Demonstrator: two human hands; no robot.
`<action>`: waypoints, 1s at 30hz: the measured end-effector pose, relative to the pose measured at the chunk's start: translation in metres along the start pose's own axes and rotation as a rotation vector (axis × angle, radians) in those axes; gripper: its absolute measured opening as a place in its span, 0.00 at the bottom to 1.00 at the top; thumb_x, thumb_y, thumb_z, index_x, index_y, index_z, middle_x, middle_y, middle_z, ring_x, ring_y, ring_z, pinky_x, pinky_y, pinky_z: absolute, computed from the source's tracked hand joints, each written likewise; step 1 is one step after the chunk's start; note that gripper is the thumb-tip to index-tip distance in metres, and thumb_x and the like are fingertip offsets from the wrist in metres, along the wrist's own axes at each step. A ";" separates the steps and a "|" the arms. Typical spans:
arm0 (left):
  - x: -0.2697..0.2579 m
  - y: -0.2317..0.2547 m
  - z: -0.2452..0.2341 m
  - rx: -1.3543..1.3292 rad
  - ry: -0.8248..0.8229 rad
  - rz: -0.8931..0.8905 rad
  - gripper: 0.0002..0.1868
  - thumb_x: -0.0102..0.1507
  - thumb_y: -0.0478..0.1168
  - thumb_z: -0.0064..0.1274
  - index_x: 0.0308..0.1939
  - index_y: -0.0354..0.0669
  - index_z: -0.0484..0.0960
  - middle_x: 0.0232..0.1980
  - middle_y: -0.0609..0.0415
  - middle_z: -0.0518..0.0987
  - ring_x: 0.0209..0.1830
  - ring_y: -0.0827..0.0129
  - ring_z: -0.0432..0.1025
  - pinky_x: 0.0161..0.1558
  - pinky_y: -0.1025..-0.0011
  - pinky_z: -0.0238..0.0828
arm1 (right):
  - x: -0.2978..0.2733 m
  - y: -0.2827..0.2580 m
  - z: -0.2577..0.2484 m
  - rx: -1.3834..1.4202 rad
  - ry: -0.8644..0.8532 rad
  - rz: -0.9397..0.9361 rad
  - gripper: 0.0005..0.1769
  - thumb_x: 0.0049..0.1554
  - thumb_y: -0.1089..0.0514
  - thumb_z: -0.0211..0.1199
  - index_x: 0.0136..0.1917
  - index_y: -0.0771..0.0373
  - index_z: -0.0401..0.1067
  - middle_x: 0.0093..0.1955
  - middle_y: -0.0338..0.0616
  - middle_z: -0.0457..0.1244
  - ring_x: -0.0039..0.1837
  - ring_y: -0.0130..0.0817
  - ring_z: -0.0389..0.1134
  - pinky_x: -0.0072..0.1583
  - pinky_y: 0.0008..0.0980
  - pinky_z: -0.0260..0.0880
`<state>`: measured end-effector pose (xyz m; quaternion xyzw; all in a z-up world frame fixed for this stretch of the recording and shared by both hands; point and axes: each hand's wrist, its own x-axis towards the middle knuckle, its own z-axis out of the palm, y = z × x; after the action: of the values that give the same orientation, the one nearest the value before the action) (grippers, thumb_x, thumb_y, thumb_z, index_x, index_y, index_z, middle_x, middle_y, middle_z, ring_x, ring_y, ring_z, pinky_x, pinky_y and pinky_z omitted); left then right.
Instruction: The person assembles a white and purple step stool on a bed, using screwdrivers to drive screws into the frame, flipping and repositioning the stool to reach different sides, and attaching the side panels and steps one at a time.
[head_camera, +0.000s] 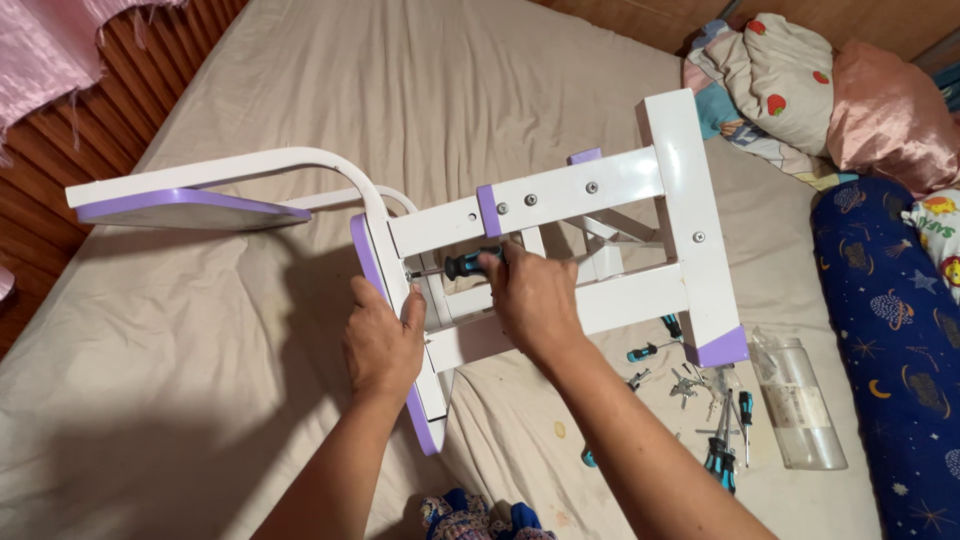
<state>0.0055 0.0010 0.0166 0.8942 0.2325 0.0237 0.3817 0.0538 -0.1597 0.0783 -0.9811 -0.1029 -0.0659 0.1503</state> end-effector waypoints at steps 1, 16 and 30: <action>0.001 0.000 0.000 -0.005 0.009 0.011 0.29 0.67 0.58 0.49 0.50 0.33 0.62 0.38 0.29 0.80 0.38 0.36 0.77 0.43 0.47 0.75 | -0.002 -0.001 0.003 0.028 0.026 -0.017 0.17 0.63 0.46 0.59 0.47 0.63 0.73 0.31 0.54 0.67 0.39 0.59 0.67 0.53 0.53 0.58; 0.001 -0.004 0.002 -0.004 0.011 0.001 0.30 0.66 0.58 0.49 0.51 0.32 0.62 0.37 0.26 0.79 0.38 0.32 0.76 0.44 0.45 0.74 | -0.008 -0.012 -0.008 0.150 -0.055 0.105 0.14 0.63 0.51 0.53 0.54 0.62 0.69 0.30 0.43 0.69 0.36 0.51 0.69 0.51 0.49 0.55; 0.004 -0.005 0.003 0.006 0.025 0.036 0.30 0.66 0.58 0.50 0.50 0.32 0.61 0.37 0.27 0.78 0.37 0.31 0.76 0.43 0.44 0.73 | -0.004 -0.007 0.002 0.273 0.016 0.104 0.16 0.60 0.53 0.56 0.57 0.65 0.67 0.30 0.43 0.70 0.40 0.51 0.72 0.54 0.53 0.56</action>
<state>0.0080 0.0040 0.0109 0.8991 0.2211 0.0411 0.3755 0.0483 -0.1536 0.0780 -0.9550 -0.0587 -0.0511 0.2863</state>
